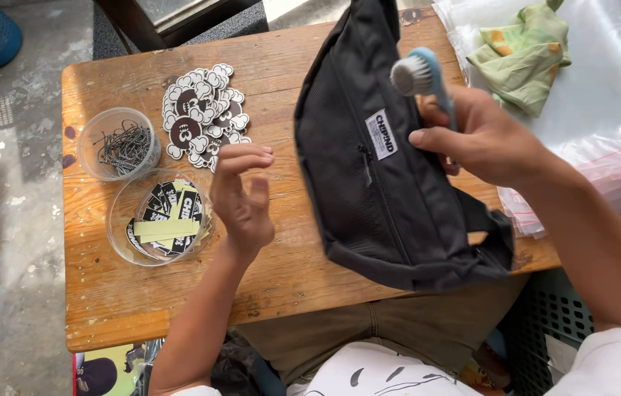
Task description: The person cleans a black mesh bag with a blue brush, then attaches a decorative keychain to the zipper. They wipe a clear plastic bag with a cloth, place the bag inside, and seal it.
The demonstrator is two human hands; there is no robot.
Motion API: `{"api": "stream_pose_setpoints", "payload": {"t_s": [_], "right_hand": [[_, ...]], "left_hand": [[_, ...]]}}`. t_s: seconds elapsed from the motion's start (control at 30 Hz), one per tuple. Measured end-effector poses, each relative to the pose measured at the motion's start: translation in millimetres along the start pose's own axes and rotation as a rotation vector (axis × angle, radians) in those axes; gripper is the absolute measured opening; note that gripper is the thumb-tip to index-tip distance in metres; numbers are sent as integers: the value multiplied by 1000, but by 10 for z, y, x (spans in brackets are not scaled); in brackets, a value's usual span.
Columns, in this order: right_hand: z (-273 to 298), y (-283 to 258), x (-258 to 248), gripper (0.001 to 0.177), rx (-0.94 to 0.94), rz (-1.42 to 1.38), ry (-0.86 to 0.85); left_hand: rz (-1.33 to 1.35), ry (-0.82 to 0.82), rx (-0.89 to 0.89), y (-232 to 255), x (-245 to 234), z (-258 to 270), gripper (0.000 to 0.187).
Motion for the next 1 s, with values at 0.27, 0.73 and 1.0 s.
{"api": "stream_pose_setpoints", "payload": {"t_s": [0.27, 0.73, 1.0], "right_hand": [[-212, 1005, 83, 19, 184, 713, 116], [1010, 874, -1446, 20, 374, 1175, 602], [944, 1405, -1871, 40, 498, 1267, 443]], "left_hand": [[-67, -726, 44, 156, 517, 145, 21], [-211, -1013, 11, 150, 848, 340, 22], [-178, -1048, -85, 314, 814, 246, 22]]}}
Point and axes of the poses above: each hand's wrist, its own z-axis away from the middle knuckle, its own x-axis out of the palm, y = z × x, the point moved 5 cm from there along -z, towards the middle knuckle, and after that the axes turned 10 degrees about x, right-handed, at the moved point
